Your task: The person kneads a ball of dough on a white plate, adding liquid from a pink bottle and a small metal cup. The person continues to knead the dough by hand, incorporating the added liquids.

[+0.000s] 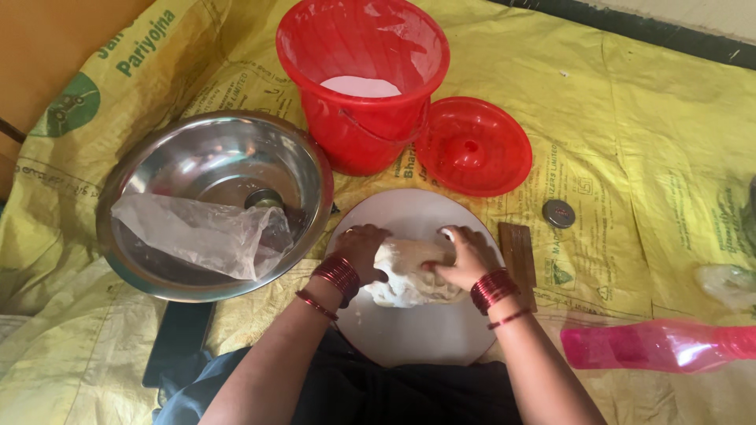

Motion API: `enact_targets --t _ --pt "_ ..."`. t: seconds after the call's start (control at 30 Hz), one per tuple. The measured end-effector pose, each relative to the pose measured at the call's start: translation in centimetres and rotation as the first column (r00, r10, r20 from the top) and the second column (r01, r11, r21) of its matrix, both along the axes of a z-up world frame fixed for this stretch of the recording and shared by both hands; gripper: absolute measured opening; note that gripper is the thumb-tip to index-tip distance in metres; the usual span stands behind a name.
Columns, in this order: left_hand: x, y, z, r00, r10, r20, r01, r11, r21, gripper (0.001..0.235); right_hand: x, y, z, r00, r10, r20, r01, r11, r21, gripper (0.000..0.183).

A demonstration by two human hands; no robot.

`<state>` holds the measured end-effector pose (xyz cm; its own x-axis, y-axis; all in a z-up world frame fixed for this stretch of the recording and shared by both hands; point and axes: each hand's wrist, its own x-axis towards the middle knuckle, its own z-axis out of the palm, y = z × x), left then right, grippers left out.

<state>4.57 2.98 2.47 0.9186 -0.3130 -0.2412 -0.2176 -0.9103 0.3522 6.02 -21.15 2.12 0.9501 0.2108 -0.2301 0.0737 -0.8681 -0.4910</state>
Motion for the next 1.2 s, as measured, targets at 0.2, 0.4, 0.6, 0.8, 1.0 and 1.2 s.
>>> enact_targets --t 0.2,0.4,0.6,0.8,1.0,1.2 --pt "-2.2 -3.4 1.5 0.989 -0.125 -0.081 0.137 0.977 0.163 0.141 -3.6 0.6 -1.6 0.961 0.235 0.146 -0.198 0.953 -0.231 0.130" --pt "-0.6 -3.1 -1.3 0.979 -0.204 0.007 0.202 0.975 0.093 0.126 -5.3 0.7 -3.1 0.924 0.250 0.288 -0.167 0.944 -0.285 0.125" --pt "1.7 -2.8 -3.9 0.988 -0.143 0.065 0.143 0.990 0.002 0.102 -2.1 -0.9 -5.6 0.903 0.191 0.386 -0.164 0.981 -0.102 0.080" --pt "4.5 -3.1 -3.0 0.998 0.066 -0.024 -0.069 0.986 -0.152 0.073 2.2 -1.3 -5.4 0.933 0.099 0.347 -0.115 0.993 0.027 0.058" --pt "7.2 -4.1 -1.4 0.989 0.139 -0.056 -0.137 0.990 0.035 0.059 6.4 0.0 -4.0 0.993 0.055 0.104 -0.029 0.971 -0.237 0.056" --pt "4.9 -4.5 -5.1 0.986 0.051 0.158 -0.067 0.993 0.099 0.061 4.1 0.0 -7.0 0.927 0.087 0.366 0.025 0.956 -0.292 0.059"
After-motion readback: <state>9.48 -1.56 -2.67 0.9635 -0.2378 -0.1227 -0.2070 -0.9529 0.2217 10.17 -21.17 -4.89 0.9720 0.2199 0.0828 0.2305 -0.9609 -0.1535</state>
